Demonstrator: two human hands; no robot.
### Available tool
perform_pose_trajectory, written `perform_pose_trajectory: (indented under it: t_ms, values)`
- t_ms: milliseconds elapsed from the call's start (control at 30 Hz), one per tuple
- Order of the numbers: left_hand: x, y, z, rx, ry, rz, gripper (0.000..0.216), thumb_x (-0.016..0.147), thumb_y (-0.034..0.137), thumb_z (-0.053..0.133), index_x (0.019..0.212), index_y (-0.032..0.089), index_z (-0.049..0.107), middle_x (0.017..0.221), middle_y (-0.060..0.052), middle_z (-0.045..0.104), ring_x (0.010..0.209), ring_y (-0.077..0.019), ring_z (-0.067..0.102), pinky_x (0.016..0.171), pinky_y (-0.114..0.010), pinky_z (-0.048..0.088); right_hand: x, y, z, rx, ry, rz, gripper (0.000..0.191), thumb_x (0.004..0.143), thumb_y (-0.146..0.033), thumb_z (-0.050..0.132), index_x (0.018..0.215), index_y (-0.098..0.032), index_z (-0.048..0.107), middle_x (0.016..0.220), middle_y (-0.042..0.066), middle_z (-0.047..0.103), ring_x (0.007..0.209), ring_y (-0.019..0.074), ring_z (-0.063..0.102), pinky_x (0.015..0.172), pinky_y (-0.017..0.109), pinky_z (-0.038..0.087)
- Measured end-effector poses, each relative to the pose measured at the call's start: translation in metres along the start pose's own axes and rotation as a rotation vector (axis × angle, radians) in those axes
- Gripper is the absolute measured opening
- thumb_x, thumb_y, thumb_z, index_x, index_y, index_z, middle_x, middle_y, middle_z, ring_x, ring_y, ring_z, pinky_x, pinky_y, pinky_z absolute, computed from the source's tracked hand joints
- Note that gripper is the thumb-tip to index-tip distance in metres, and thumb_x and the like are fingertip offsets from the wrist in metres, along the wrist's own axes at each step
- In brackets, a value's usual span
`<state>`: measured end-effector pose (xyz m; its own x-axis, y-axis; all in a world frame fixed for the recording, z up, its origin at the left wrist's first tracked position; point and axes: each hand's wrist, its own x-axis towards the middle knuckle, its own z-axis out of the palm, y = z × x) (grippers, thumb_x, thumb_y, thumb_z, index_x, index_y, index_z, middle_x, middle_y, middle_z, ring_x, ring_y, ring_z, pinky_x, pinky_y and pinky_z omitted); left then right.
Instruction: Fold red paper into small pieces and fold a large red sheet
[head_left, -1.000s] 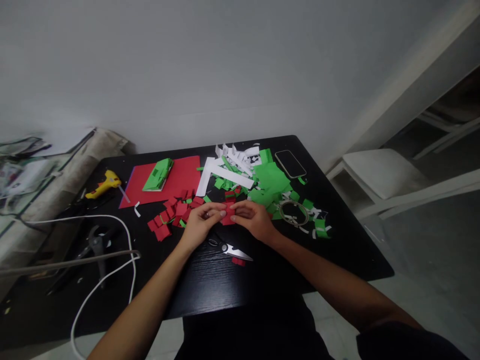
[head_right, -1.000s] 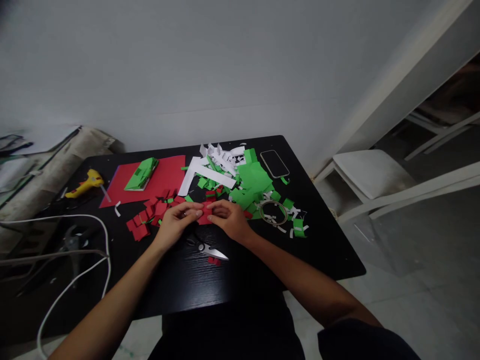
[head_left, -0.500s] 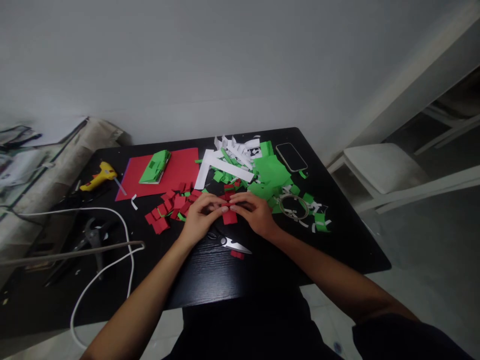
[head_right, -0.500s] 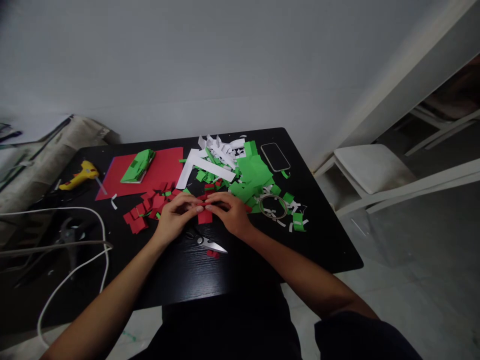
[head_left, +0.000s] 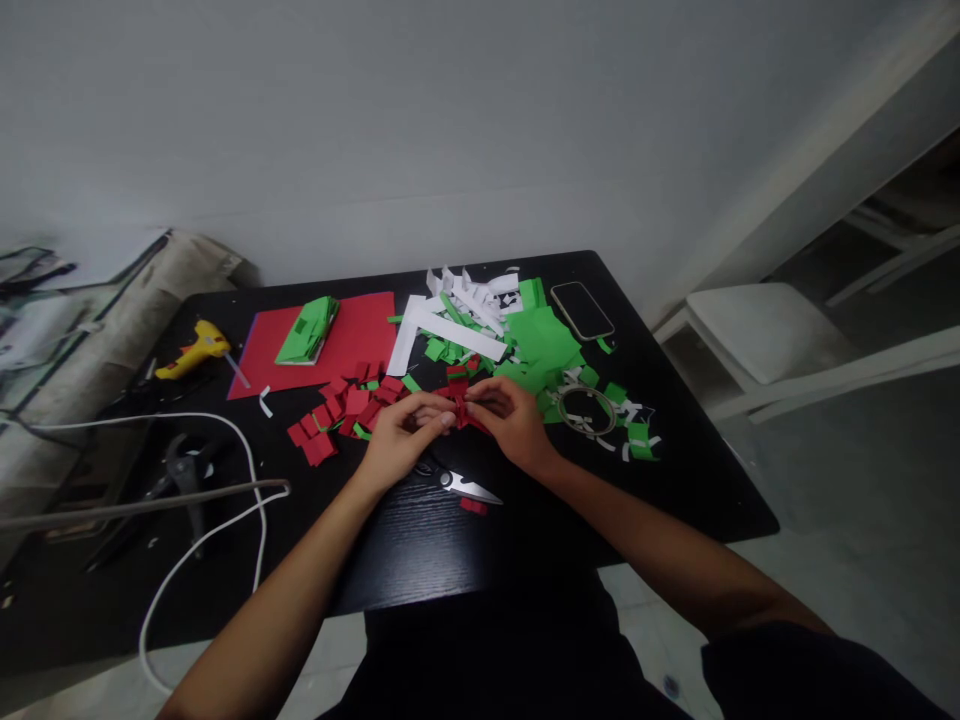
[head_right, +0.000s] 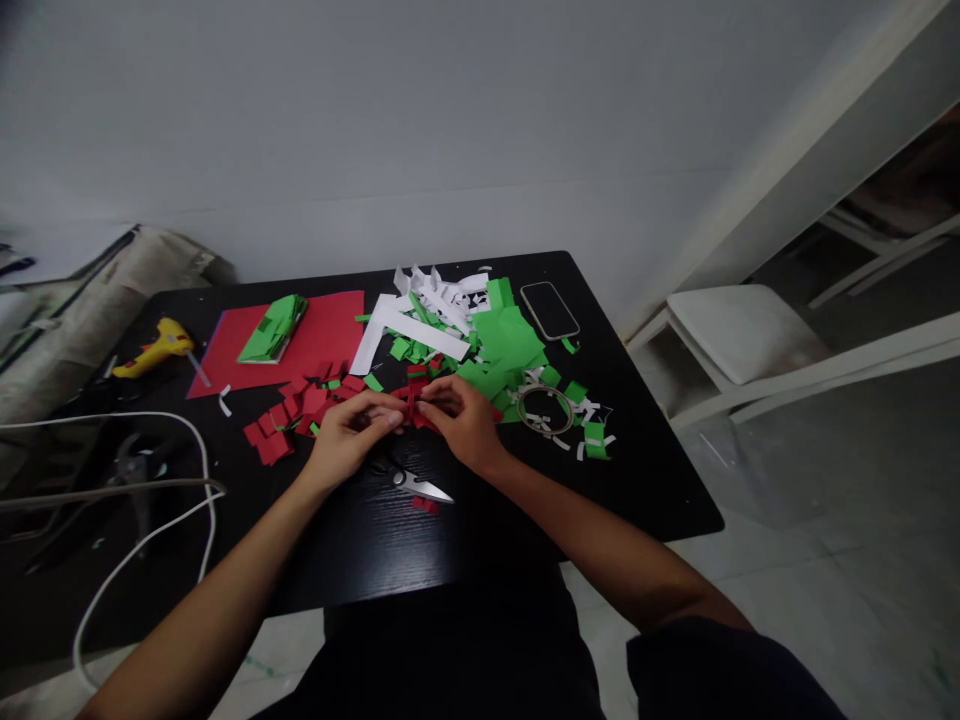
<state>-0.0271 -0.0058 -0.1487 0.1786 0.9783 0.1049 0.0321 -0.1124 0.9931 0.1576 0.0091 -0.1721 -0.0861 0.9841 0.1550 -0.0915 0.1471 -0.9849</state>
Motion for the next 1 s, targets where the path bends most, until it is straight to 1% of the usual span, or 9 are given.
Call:
perform_pose_trajectory:
  t_ms: [67, 133, 200, 300, 400, 467, 633, 800, 1000]
  values:
    - [0.0, 0.001, 0.001, 0.003, -0.014, 0.005, 0.023, 0.082, 0.037, 0.078, 0.093, 0.018, 0.075, 0.08, -0.003, 0.075, 0.068, -0.0146, 0.069, 0.067, -0.027, 0.058, -0.001, -0.001, 0.0, -0.091, 0.005, -0.041, 0.009, 0.079, -0.026, 0.075, 0.085, -0.022, 0.07, 0.089, 0.003, 0.074, 0.087, 0.0191, 0.071, 0.086, 0.035, 0.059]
    - [0.0, 0.0, 0.001, 0.013, 0.0, 0.012, 0.022, 0.08, 0.036, 0.079, 0.09, 0.018, 0.074, 0.077, -0.002, 0.073, 0.065, -0.0132, 0.066, 0.065, -0.026, 0.056, -0.002, -0.003, -0.001, -0.135, -0.039, -0.048, 0.004, 0.081, -0.024, 0.071, 0.084, -0.022, 0.072, 0.088, 0.003, 0.075, 0.086, 0.0195, 0.071, 0.086, 0.035, 0.057]
    - [0.0, -0.002, 0.0, 0.037, 0.026, 0.021, 0.021, 0.079, 0.035, 0.081, 0.087, 0.018, 0.072, 0.074, -0.001, 0.07, 0.065, -0.0125, 0.064, 0.064, -0.024, 0.054, -0.004, -0.004, -0.001, -0.122, -0.088, -0.026, 0.01, 0.082, -0.024, 0.067, 0.089, -0.022, 0.074, 0.09, 0.003, 0.077, 0.086, 0.0199, 0.072, 0.085, 0.035, 0.057]
    - [0.001, -0.006, -0.003, 0.133, 0.078, 0.072, 0.021, 0.078, 0.035, 0.082, 0.084, 0.018, 0.071, 0.077, -0.001, 0.066, 0.069, -0.0128, 0.062, 0.065, -0.024, 0.051, -0.007, -0.006, 0.0, -0.068, -0.144, 0.013, 0.015, 0.084, -0.027, 0.066, 0.095, -0.022, 0.075, 0.094, 0.004, 0.078, 0.089, 0.0205, 0.073, 0.085, 0.035, 0.057]
    - [0.002, -0.008, -0.005, 0.221, 0.122, 0.149, 0.021, 0.077, 0.035, 0.083, 0.083, 0.019, 0.071, 0.083, -0.001, 0.062, 0.07, -0.0122, 0.058, 0.065, -0.024, 0.049, -0.008, -0.006, 0.001, -0.036, -0.16, 0.045, 0.019, 0.085, -0.034, 0.071, 0.097, -0.021, 0.076, 0.097, 0.005, 0.079, 0.091, 0.0213, 0.074, 0.086, 0.035, 0.057]
    - [0.002, -0.009, -0.005, 0.214, 0.139, 0.168, 0.023, 0.076, 0.034, 0.084, 0.087, 0.019, 0.07, 0.084, 0.0, 0.061, 0.07, -0.0114, 0.058, 0.065, -0.024, 0.049, -0.008, -0.006, 0.002, -0.023, -0.148, 0.059, 0.02, 0.083, -0.035, 0.073, 0.097, -0.021, 0.076, 0.097, 0.005, 0.079, 0.091, 0.0215, 0.074, 0.086, 0.036, 0.058]
    - [0.001, -0.008, -0.003, 0.107, 0.155, 0.087, 0.024, 0.081, 0.036, 0.08, 0.093, 0.019, 0.069, 0.082, 0.0, 0.067, 0.072, -0.0122, 0.063, 0.067, -0.023, 0.051, -0.004, -0.01, 0.001, 0.05, -0.142, 0.117, 0.027, 0.081, -0.036, 0.077, 0.103, -0.022, 0.072, 0.095, 0.004, 0.079, 0.088, 0.0204, 0.075, 0.084, 0.035, 0.059]
    - [0.001, -0.007, -0.002, 0.092, 0.143, 0.061, 0.028, 0.081, 0.039, 0.079, 0.098, 0.018, 0.073, 0.085, -0.004, 0.075, 0.076, -0.0153, 0.069, 0.074, -0.028, 0.057, -0.001, -0.01, 0.0, 0.087, -0.131, 0.141, 0.026, 0.08, -0.036, 0.078, 0.101, -0.022, 0.071, 0.093, 0.003, 0.078, 0.088, 0.0201, 0.075, 0.086, 0.035, 0.06]
    - [0.001, -0.007, -0.001, 0.106, 0.189, 0.062, 0.028, 0.076, 0.039, 0.084, 0.091, 0.017, 0.075, 0.08, -0.003, 0.076, 0.072, -0.0159, 0.071, 0.071, -0.029, 0.058, -0.004, -0.003, 0.003, 0.09, -0.084, 0.066, 0.027, 0.078, -0.033, 0.08, 0.101, -0.023, 0.072, 0.098, 0.004, 0.078, 0.094, 0.0189, 0.075, 0.091, 0.034, 0.06]
